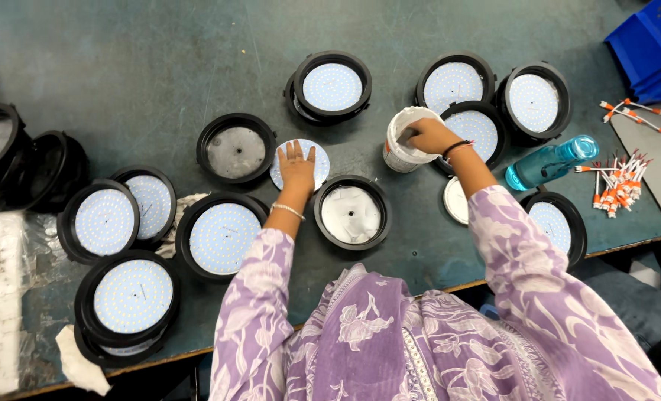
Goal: The person applies thermal paste to several LED components using a applicator, then places them into black circular housing units.
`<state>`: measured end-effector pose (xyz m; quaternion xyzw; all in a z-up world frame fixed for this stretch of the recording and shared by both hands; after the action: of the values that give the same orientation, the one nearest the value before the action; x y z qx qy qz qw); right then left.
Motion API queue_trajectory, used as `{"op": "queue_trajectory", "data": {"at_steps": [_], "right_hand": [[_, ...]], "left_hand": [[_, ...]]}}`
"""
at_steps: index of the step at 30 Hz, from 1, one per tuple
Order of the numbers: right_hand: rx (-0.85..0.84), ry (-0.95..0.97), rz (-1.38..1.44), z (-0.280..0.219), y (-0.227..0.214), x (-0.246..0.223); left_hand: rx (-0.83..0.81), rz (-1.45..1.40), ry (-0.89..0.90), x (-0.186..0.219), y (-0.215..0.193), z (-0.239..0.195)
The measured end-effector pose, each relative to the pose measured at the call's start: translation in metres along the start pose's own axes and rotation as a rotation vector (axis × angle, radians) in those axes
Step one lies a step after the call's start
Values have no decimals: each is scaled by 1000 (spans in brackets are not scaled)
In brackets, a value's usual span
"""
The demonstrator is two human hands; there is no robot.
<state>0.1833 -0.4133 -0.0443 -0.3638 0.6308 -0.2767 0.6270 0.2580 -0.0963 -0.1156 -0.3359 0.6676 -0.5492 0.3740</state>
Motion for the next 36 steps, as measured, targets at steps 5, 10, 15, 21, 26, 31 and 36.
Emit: {"op": "queue_trajectory", "data": {"at_steps": [5,10,15,21,26,31,36], "right_hand": [[-118,79,128,15,13,24],[-183,137,228,19,9,29],[-239,232,98,19,-3,9],[-267,222,2,18,-16,-19],[-207,199,-10,5,-25,-31],[42,77,390,-38,-29,-73],[325,-99,460,-94,0,-164]], "left_hand": [[-393,39,109,-9,2,10],[-267,-178,142,-15,-34,10],[104,-664,85,-32,-93,2],[-84,-1824,229,26,-78,-20],[-559,-2396,38,87,-34,-66],[-699,-2683,140,109,-49,-105],[-740,-2723,271,112,-70,-140]]}}
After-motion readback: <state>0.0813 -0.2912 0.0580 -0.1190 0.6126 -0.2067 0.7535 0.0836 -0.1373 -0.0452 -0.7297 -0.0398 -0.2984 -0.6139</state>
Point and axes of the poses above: each hand's wrist, its own z-axis towards the middle knuckle, its own y-axis out of the palm, x = y × z, the point moved 9 cm from there along z, towards the middle knuckle, and after that the axes turned 4 degrees about -y, right-handed, at the moved point
